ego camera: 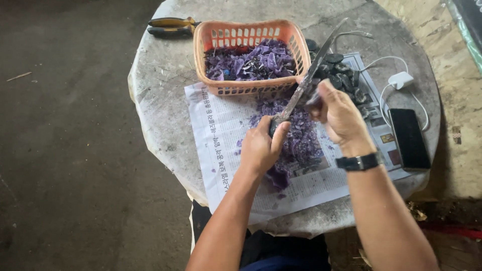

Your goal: Scraping purple wax material off black circular objects into a plastic basket using a knife on a newspaper-covered table.

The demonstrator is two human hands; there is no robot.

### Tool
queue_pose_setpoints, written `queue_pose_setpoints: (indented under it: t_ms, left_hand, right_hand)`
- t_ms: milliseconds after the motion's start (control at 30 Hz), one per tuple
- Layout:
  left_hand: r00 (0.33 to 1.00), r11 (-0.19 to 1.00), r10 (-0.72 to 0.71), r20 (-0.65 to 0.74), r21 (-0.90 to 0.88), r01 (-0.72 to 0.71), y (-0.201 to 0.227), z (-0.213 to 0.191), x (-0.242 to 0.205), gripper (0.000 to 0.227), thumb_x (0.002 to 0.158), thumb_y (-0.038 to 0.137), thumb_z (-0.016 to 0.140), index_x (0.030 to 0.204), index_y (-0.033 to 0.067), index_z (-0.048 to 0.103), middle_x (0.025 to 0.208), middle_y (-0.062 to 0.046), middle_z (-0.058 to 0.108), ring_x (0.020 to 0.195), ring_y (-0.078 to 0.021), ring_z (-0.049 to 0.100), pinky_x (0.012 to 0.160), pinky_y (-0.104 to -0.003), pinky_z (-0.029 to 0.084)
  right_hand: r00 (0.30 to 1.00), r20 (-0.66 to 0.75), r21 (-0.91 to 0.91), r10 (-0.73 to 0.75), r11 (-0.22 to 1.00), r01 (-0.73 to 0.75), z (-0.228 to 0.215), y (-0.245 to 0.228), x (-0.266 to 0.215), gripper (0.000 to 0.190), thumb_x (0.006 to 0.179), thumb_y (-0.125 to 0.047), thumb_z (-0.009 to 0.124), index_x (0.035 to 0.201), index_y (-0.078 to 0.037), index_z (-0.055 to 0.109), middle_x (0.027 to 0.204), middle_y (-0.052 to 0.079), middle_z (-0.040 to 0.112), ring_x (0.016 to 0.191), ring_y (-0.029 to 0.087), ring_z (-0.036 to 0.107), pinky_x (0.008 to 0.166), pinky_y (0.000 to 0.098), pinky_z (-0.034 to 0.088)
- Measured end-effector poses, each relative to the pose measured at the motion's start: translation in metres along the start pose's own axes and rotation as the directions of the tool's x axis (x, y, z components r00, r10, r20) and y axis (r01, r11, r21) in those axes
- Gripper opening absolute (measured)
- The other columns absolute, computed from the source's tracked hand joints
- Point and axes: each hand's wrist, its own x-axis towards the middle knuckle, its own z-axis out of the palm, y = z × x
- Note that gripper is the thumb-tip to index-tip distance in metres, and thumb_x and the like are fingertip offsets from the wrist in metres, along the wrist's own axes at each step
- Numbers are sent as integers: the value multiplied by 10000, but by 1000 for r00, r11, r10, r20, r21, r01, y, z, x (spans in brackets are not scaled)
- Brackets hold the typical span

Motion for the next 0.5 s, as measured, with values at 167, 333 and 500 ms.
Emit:
queue_pose_setpoints:
  t_ms: [167, 333, 500]
  left_hand:
    - [1000, 999, 10, 24, 33, -11, 5, -2, -1, 464, 791, 541, 392, 945, 120, 511, 662, -236, 589, 719, -424, 602, 653, -496, 466]
    - [995, 995, 42, 94, 88, -51, -2, -1, 1, 454, 782, 542, 396, 955, 132, 482, 678, -230, 586, 734, -422, 600, 663, -495, 474]
    - [992, 999, 18, 128, 36, -23, 1, -7, 4, 466, 771, 553, 400, 938, 132, 508, 699, -238, 596, 771, -424, 598, 687, -497, 471]
  right_hand:
    - [1000, -14, 187, 15, 982, -13, 48, -16, -5, 477, 831, -477, 332, 936, -84, 582, 880, 55, 620, 682, 153, 605, 552, 231, 503]
    - [997, -5, 449, 80, 891, -69, 58, -24, -1, 330, 767, -350, 381, 894, -75, 512, 824, 118, 618, 742, 252, 653, 614, 349, 564]
    - [1000, -30, 451, 6, 892, 8, 55, -21, 1, 629, 639, -648, 414, 900, -92, 552, 830, 100, 625, 778, 233, 657, 606, 316, 567]
